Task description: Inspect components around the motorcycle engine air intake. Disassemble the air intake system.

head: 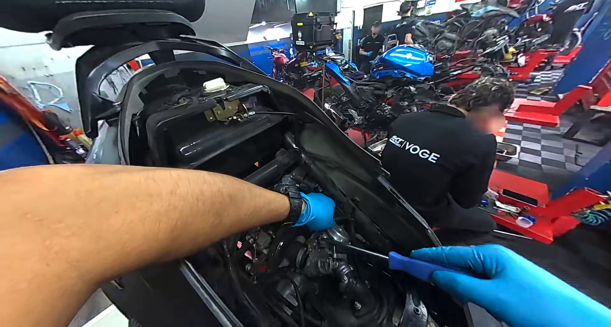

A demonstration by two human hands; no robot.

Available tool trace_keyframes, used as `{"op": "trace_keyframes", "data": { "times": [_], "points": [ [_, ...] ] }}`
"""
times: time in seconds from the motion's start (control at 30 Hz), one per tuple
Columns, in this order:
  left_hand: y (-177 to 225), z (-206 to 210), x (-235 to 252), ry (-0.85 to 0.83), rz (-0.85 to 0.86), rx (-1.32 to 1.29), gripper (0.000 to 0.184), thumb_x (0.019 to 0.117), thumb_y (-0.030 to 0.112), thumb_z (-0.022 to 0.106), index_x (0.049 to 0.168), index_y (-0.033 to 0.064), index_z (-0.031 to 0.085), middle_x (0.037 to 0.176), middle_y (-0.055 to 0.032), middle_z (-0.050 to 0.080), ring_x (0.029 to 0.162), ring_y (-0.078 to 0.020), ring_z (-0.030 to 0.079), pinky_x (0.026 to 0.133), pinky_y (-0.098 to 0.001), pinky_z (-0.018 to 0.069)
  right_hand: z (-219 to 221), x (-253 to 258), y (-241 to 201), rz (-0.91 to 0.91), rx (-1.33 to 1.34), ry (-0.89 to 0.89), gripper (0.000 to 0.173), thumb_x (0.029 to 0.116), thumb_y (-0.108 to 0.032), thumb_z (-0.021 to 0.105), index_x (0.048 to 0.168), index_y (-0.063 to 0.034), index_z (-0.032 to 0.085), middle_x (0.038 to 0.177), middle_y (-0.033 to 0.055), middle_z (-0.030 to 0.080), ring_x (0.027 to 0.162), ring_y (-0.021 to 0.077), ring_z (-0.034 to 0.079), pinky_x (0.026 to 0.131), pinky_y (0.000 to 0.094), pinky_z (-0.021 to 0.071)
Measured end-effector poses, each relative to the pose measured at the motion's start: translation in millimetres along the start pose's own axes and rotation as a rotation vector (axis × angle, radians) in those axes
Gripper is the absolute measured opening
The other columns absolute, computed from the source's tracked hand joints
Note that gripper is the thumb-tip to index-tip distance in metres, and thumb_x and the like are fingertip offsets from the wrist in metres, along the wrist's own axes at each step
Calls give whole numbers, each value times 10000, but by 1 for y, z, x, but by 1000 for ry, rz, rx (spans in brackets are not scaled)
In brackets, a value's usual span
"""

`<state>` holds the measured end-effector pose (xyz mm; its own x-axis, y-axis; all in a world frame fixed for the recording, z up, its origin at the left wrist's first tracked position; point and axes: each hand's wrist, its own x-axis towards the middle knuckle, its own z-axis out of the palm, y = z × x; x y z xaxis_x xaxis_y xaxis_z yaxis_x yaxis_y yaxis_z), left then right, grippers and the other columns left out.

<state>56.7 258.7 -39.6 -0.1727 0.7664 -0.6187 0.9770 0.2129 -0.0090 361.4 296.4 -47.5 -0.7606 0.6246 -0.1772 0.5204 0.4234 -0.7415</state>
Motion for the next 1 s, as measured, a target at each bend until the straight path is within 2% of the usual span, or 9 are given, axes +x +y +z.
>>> {"op": "trace_keyframes", "data": {
  "times": [0.1, 0.17, 0.3, 0.37, 0.43, 0.53, 0.63, 0.8, 1.0],
  "points": [
    [-2, 1, 1, -6, -16, -74, 349, 1064, 316, 535, 1110, 6, 689, 990, -182, 711, 908, -320, 697, 843, -547, 546, -11, 17, -3, -39, 31, -22, 298, 917, -534, 701, 1103, -331, 815, 754, -77, 726, 595, 63, 627, 542, 288, 527],
    [-2, 2, 0, -4, -17, -96, 349, 1067, 319, 532, 1105, 7, 685, 977, -173, 711, 891, -303, 699, 842, -529, 549, -22, 26, -12, -36, 46, -93, 223, 955, -448, 710, 1085, -307, 824, 698, -44, 694, 522, 75, 566, 475, 255, 465],
    [-3, 3, 0, -2, -15, -113, 348, 1073, 321, 530, 1083, 14, 693, 965, -154, 715, 883, -282, 699, 843, -517, 548, -40, 40, -33, 28, -9, -164, 167, 1010, -253, 664, 1014, -205, 823, 639, 3, 650, 502, 98, 533, 486, 271, 432],
    [-3, 4, 1, -1, -15, -119, 351, 1080, 328, 518, 1084, 22, 689, 963, -142, 717, 881, -267, 700, 847, -503, 552, -46, 50, -34, 31, 6, -217, 172, 989, -340, 690, 998, -251, 837, 624, 9, 638, 511, 99, 542, 483, 256, 448],
    [-5, 5, 3, 5, -15, -132, 351, 1083, 323, 510, 1078, 23, 691, 947, -137, 721, 868, -263, 705, 841, -499, 556, -39, 44, -37, 19, -20, -149, 166, 976, -351, 705, 958, -240, 827, 597, -1, 626, 483, 90, 535, 453, 266, 429],
    [-9, 7, 5, 23, -27, -171, 348, 1082, 326, 511, 1050, 28, 688, 885, -112, 716, 799, -232, 695, 800, -469, 561, -2, 15, -24, -24, -181, 34, 281, 947, -591, 629, 1086, -413, 796, 787, -112, 723, 663, 49, 651, 592, 358, 552],
    [-13, 8, 3, 34, -44, -262, 341, 1081, 314, 524, 1027, 20, 688, 864, -101, 713, 763, -197, 688, 780, -425, 564, 47, -27, -14, -81, -208, 189, 351, 998, -398, 561, 1271, -289, 752, 988, 26, 783, 862, 203, 734, 749, 518, 570],
    [-14, 9, 4, 45, -42, -344, 340, 1089, 302, 517, 1025, 13, 684, 863, -97, 724, 767, -179, 707, 787, -393, 582, 94, -52, -9, -143, -247, 387, 350, 992, -284, 574, 1291, -228, 747, 863, 102, 742, 746, 271, 709, 613, 482, 546],
    [-14, 11, 3, 38, -76, -437, 321, 1102, 269, 486, 1072, -1, 659, 875, -102, 716, 751, -164, 699, 764, -358, 576, 117, -55, -2, -157, -214, 427, 356, 991, -260, 577, 1298, -182, 740, 854, 125, 736, 721, 283, 703, 604, 483, 550]
  ]
}}
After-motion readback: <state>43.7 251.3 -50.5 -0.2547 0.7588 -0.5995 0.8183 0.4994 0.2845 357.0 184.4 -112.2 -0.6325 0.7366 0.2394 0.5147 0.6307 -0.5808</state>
